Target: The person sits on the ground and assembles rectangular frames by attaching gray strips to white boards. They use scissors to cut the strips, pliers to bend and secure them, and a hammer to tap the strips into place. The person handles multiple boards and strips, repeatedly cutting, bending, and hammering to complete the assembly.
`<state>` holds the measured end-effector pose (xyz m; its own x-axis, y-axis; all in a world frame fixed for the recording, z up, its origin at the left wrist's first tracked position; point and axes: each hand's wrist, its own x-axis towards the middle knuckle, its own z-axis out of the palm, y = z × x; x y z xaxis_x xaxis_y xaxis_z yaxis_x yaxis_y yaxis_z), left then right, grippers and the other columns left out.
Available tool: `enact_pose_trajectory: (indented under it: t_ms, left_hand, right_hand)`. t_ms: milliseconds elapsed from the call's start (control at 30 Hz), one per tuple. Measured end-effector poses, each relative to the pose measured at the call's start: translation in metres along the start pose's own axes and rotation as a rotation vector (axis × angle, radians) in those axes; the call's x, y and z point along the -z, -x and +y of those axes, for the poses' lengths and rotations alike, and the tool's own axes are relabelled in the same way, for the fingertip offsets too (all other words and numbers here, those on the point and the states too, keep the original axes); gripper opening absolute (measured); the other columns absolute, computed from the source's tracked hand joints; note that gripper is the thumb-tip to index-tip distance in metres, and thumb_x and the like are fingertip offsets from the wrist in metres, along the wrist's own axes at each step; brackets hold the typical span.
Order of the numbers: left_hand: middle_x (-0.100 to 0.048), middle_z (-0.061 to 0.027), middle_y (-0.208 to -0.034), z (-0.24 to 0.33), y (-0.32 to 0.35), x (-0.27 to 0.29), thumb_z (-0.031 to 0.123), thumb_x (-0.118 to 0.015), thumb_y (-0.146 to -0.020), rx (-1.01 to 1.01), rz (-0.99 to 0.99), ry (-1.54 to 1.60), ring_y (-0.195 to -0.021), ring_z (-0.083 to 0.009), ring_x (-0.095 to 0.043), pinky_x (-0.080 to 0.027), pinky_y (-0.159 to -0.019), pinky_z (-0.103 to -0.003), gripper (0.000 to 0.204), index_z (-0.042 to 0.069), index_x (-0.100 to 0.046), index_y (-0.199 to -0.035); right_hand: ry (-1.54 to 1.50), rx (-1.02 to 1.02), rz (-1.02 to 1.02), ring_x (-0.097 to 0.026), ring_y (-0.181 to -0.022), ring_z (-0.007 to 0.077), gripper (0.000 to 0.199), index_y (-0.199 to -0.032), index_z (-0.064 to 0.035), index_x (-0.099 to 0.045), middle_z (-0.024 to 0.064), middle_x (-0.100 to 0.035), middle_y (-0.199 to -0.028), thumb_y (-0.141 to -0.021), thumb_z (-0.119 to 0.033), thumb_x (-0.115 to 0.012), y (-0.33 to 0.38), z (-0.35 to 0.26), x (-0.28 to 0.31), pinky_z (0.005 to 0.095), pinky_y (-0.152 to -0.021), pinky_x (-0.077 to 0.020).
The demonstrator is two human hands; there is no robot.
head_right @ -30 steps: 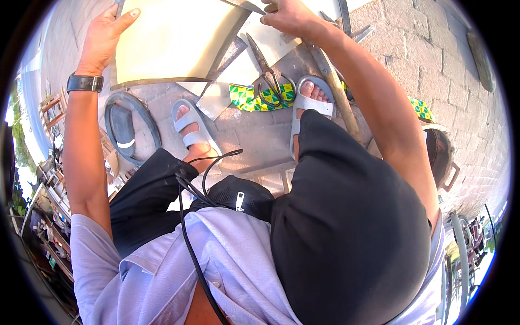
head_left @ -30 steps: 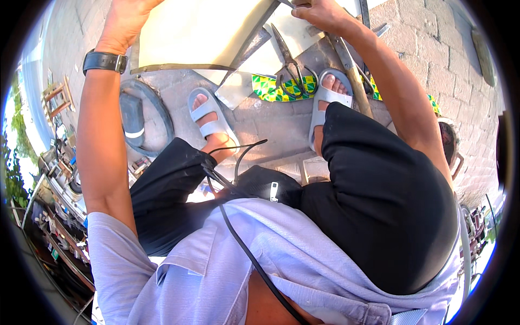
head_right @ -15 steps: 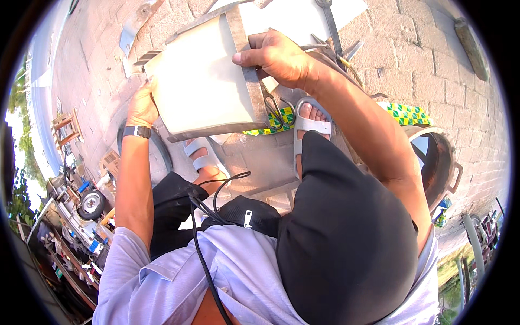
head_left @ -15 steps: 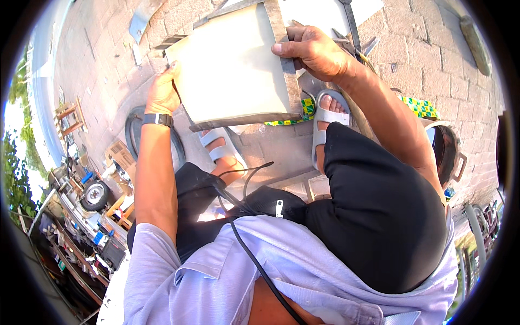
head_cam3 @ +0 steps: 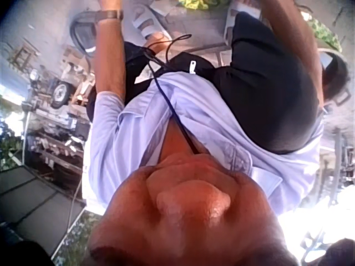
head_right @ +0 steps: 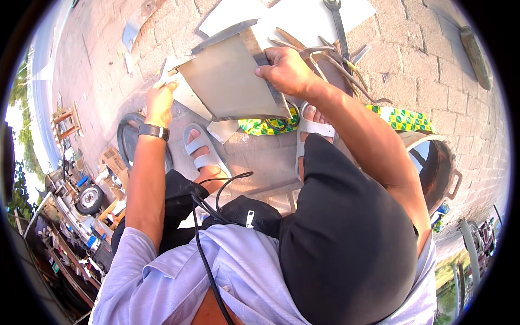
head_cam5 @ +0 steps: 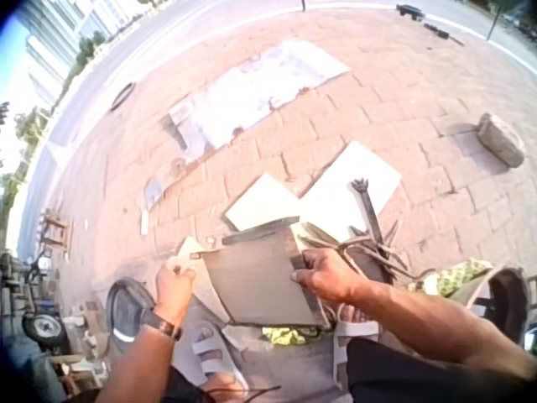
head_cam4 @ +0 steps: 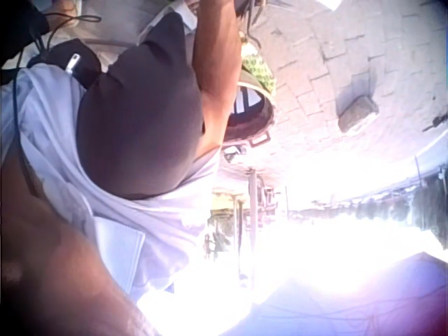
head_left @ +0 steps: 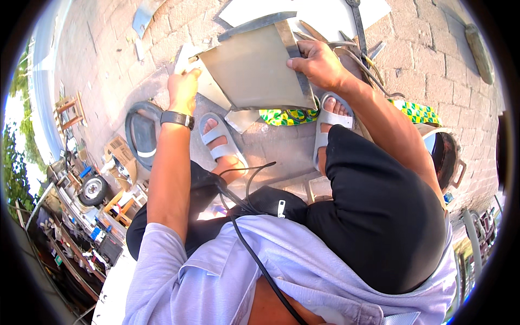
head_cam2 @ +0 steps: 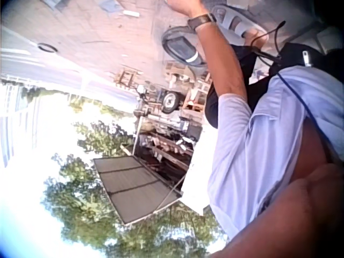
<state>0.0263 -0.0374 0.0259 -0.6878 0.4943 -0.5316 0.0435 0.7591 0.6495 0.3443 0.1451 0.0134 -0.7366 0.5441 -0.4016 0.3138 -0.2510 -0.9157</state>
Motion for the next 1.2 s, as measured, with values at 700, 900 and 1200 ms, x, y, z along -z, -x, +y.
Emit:
enact_pose_trajectory:
  t_ms: [700,900,1200]
  left_hand:
    - [-0.069,-0.0005,-0.089,0.157,0.030,-0.037,0.035,-0.076,-0.095,-0.644,-0.736,-0.532,-0.082,-0.0075,-0.059,-0.052,-0.076,-0.028,0.040,-0.002,-0.071,-0.112]
    - [-0.069,-0.0019,-0.084,0.120,0.037,-0.039,0.033,-0.078,-0.094,-0.701,-0.610,-0.474,-0.079,-0.0088,-0.059,-0.053,-0.074,-0.030,0.038,-0.001,-0.071,-0.109]
    - [-0.072,-0.0071,-0.087,0.127,0.029,-0.012,0.032,-0.074,-0.096,-0.627,-0.376,-0.591,-0.079,-0.0110,-0.065,-0.055,-0.076,-0.031,0.038,-0.001,-0.070,-0.113]
  right_hand:
    - [0.212,0.207,-0.292,-0.065,-0.088,0.0125,0.032,-0.123,0.0034,-0.068,0.0082,-0.075,-0.099,-0.094,-0.010,-0.066,-0.022,-0.012,-0.011,0.0316,-0.083,-0.0541]
    - [0.003,0.141,-0.306,-0.066,-0.086,0.0212,0.033,-0.114,0.0036,-0.067,0.0133,-0.074,-0.097,-0.091,-0.018,-0.072,-0.018,0.018,-0.042,0.0379,-0.082,-0.0526]
    - [0.983,-0.102,-0.152,-0.067,-0.102,0.0460,0.045,-0.108,0.0042,-0.061,0.0282,-0.070,-0.108,-0.086,-0.033,-0.075,0.030,0.072,-0.020,0.0528,-0.088,-0.0538]
